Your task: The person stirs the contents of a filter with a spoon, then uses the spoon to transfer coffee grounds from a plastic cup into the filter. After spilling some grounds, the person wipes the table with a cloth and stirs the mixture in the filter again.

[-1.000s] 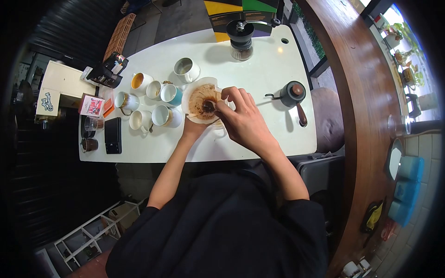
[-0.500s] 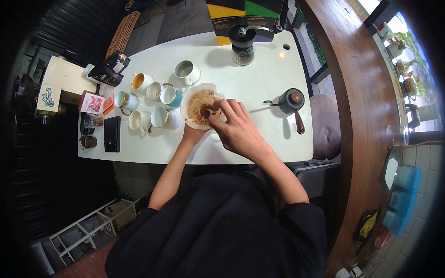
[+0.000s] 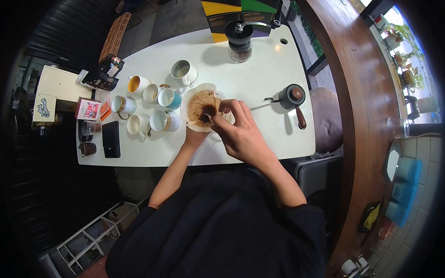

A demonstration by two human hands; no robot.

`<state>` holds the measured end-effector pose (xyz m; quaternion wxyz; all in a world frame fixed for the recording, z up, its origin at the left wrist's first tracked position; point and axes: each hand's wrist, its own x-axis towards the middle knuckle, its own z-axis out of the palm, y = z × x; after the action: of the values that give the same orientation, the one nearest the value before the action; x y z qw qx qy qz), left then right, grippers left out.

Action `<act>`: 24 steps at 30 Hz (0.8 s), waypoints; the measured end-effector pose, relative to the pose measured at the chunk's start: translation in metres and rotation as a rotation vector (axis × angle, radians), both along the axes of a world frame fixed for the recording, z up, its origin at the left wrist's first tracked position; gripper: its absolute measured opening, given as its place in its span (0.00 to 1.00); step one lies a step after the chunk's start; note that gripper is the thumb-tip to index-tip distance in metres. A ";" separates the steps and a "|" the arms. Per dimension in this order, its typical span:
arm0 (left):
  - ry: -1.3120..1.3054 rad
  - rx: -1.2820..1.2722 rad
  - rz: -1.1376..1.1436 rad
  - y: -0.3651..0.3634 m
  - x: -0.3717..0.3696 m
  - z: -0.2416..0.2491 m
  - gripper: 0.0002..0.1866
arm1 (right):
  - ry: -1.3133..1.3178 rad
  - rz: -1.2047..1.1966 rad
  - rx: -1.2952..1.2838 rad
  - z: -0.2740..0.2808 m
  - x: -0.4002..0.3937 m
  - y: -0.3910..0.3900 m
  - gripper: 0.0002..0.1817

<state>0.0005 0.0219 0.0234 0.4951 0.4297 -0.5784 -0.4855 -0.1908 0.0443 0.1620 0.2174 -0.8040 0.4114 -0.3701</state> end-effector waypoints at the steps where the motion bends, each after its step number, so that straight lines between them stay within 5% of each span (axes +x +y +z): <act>1: 0.046 0.002 -0.026 -0.001 -0.001 0.004 0.32 | 0.008 -0.003 0.001 0.003 0.000 0.000 0.11; 16: -0.019 -0.033 0.012 -0.009 0.002 -0.001 0.37 | 0.202 -0.192 -0.045 -0.001 0.024 0.003 0.11; 18: -0.364 -0.178 0.008 -0.010 0.007 -0.015 0.33 | 0.150 -0.298 -0.070 -0.003 0.030 0.008 0.11; 24: -0.298 -0.183 -0.066 -0.010 0.006 -0.004 0.23 | 0.209 -0.353 -0.163 -0.006 0.037 0.010 0.11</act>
<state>0.0070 0.0120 0.0195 0.4248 0.4307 -0.7008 -0.3780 -0.1541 0.0542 0.1557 0.0398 -0.7684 0.5349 -0.3490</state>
